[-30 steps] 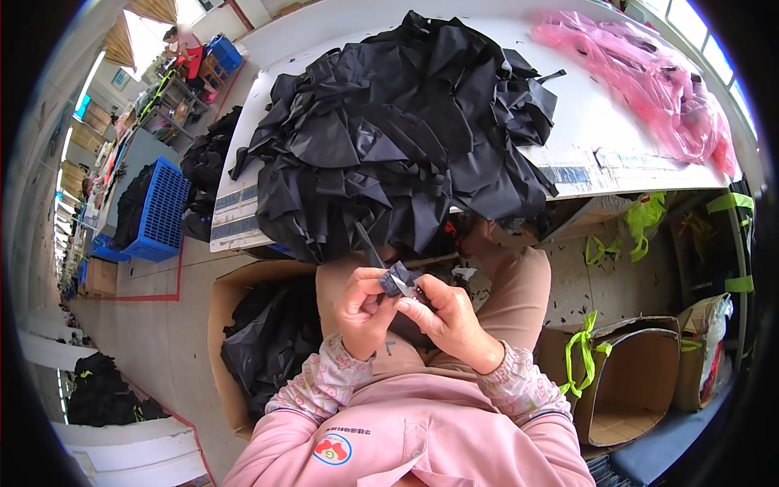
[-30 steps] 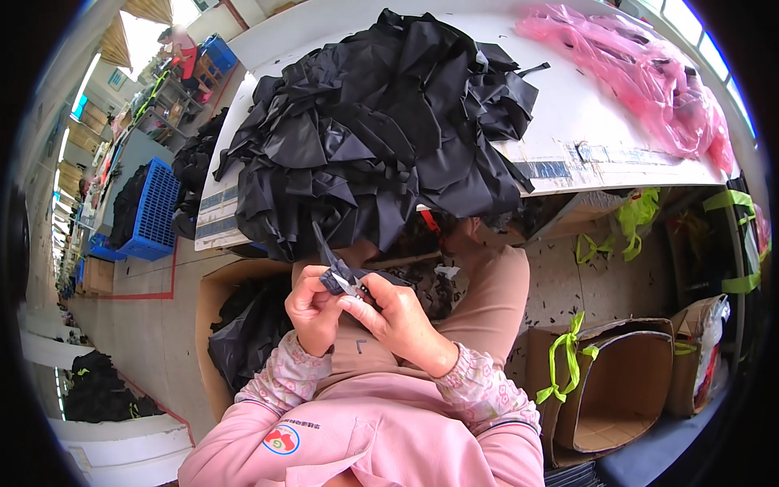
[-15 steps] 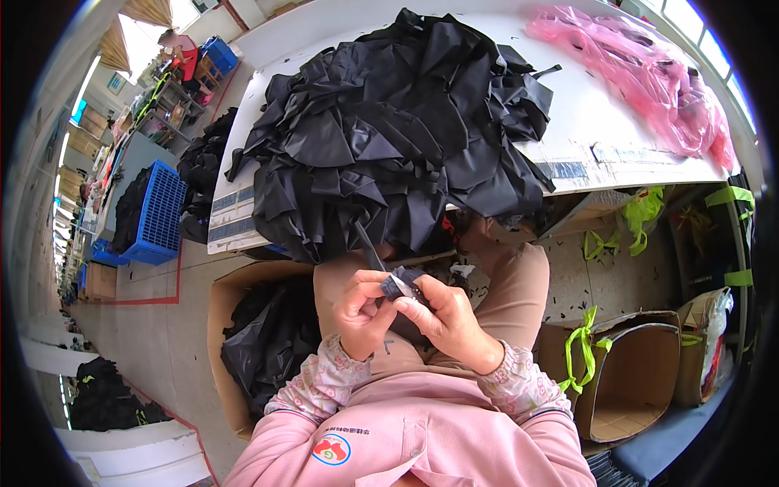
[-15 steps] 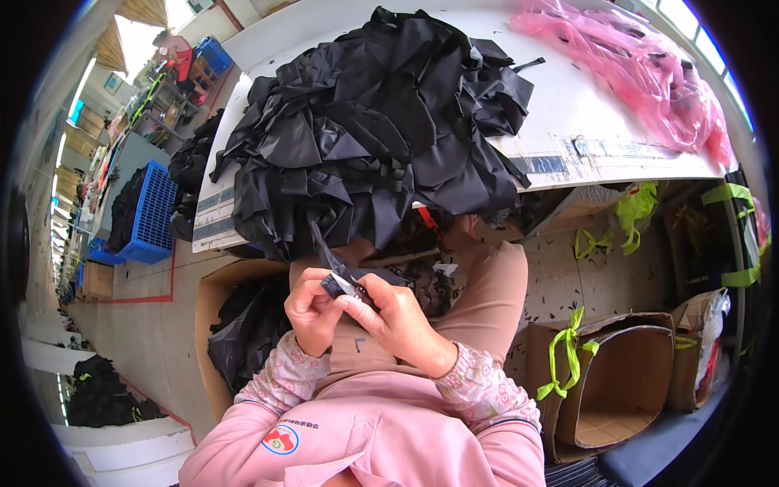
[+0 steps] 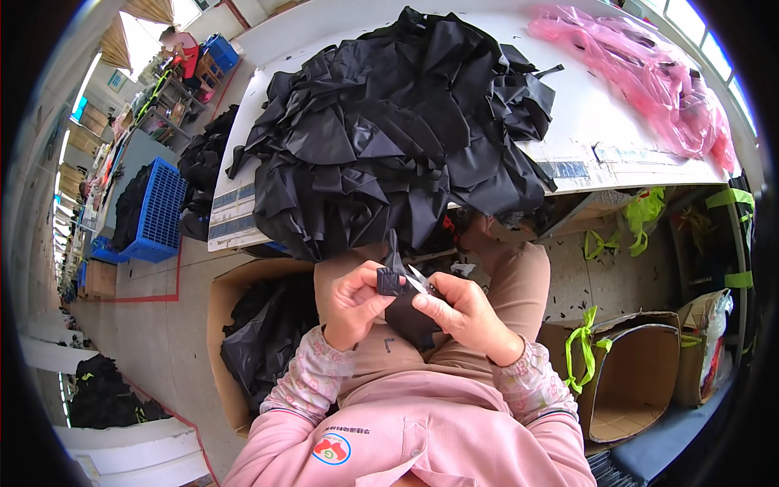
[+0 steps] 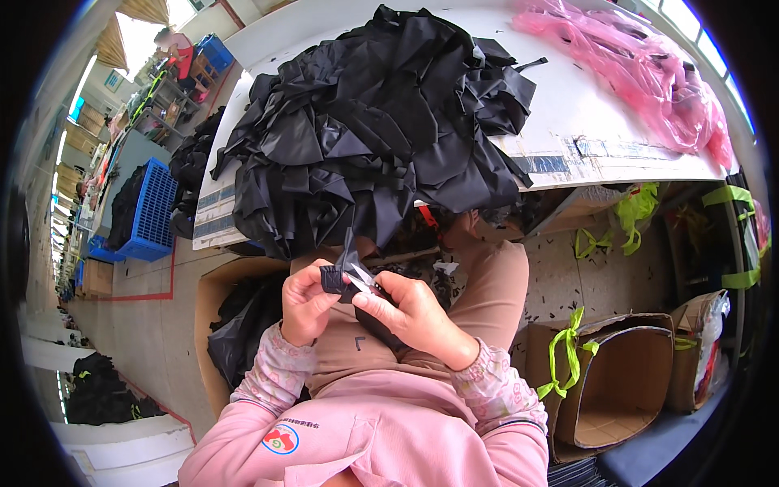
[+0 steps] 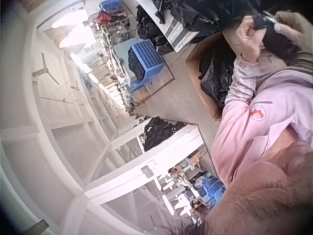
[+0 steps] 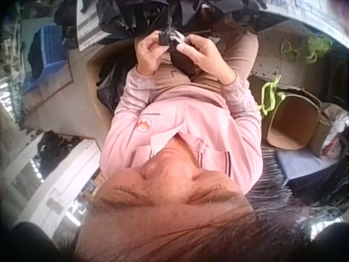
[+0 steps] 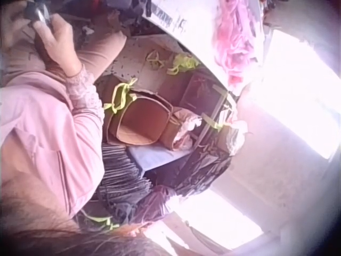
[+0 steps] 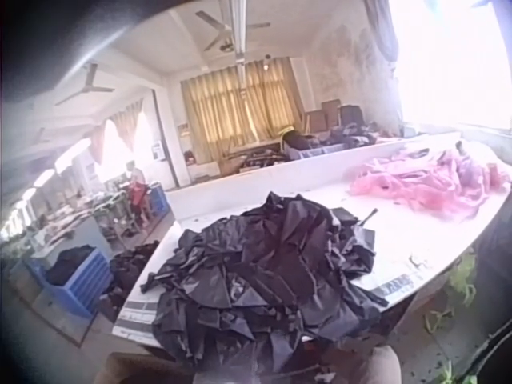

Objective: Trimming excess material from black fabric components using scissors.

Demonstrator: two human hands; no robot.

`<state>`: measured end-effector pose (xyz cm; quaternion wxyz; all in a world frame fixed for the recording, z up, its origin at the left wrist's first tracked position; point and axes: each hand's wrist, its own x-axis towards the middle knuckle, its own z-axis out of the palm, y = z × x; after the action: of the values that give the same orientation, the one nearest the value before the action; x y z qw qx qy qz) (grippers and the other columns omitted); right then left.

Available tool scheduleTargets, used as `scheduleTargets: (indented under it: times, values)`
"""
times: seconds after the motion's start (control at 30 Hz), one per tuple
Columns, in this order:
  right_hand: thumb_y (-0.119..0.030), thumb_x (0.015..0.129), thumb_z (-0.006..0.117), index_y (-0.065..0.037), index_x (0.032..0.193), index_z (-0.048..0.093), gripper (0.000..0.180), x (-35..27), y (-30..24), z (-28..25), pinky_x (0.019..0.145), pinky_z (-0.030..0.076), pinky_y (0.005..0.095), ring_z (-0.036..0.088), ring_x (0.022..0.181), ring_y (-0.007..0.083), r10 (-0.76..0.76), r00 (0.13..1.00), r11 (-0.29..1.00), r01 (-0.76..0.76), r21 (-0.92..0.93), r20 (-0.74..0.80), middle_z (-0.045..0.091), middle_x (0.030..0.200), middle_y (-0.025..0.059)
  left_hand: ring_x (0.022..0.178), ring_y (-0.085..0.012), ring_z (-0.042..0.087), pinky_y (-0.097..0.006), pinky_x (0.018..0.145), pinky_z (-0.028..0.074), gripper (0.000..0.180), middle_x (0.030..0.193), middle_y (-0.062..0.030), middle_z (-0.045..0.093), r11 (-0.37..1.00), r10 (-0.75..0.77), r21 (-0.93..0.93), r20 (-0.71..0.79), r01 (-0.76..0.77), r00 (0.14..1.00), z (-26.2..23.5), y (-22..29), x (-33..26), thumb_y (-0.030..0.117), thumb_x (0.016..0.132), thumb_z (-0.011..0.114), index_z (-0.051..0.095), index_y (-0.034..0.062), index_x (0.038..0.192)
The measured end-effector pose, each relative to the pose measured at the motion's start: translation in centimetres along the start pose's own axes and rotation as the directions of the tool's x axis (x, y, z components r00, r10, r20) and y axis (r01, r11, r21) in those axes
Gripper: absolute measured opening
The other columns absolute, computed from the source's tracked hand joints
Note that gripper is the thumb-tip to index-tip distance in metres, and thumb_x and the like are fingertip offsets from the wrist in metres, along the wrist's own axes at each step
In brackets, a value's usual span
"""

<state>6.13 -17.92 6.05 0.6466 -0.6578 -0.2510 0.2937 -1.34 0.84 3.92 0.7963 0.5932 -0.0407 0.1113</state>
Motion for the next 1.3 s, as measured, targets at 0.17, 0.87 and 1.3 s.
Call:
scheduleTargets:
  times: [0.17, 0.87, 1.3]
  values:
    - [-0.033, 0.086, 0.066, 0.002, 0.078, 0.056, 0.037, 0.4, -0.3, -1.0, 0.046, 0.035, 0.0307, 0.038, 0.05, 0.0123, -0.101, 0.99, 0.968, 0.121, -0.22, 0.098, 0.046, 0.054, 0.0077, 0.092, -0.0164, 0.056, -0.027, 0.086, 0.044, 0.012, 0.095, -0.0083, 0.057, 0.983, -0.104, -0.138, 0.134, 0.122, 0.986, -0.5, 0.5, 0.2, -0.008, 0.082, 0.058, 0.061, -0.0041, 0.092]
    - [-0.033, 0.085, 0.065, -0.002, 0.073, 0.051, 0.036, -0.2, -1.3, -1.8, 0.049, 0.044, 0.0415, 0.057, 0.054, 0.0359, -0.248, 0.951, 0.763, 0.308, -0.569, 0.182, 0.056, 0.057, 0.0153, 0.09, -0.0124, 0.054, -0.025, 0.082, 0.044, 0.014, 0.097, -0.0061, 0.055, 0.946, -0.295, -0.047, 0.283, 0.321, 0.912, -0.8, 0.4, -0.3, -0.004, 0.082, 0.063, 0.061, -0.0041, 0.095]
    - [-0.032, 0.085, 0.065, -0.002, 0.074, 0.052, 0.035, -0.6, -1.9, -2.7, 0.049, 0.043, 0.0416, 0.057, 0.055, 0.0361, -0.192, 0.95, 0.768, 0.302, -0.564, 0.247, 0.056, 0.057, 0.016, 0.088, -0.0124, 0.054, -0.026, 0.081, 0.043, 0.013, 0.095, -0.0054, 0.056, 0.929, -0.361, 0.081, 0.406, 0.361, 0.839, -1.3, 2.3, 1.2, -0.003, 0.08, 0.064, 0.062, -0.0033, 0.093]
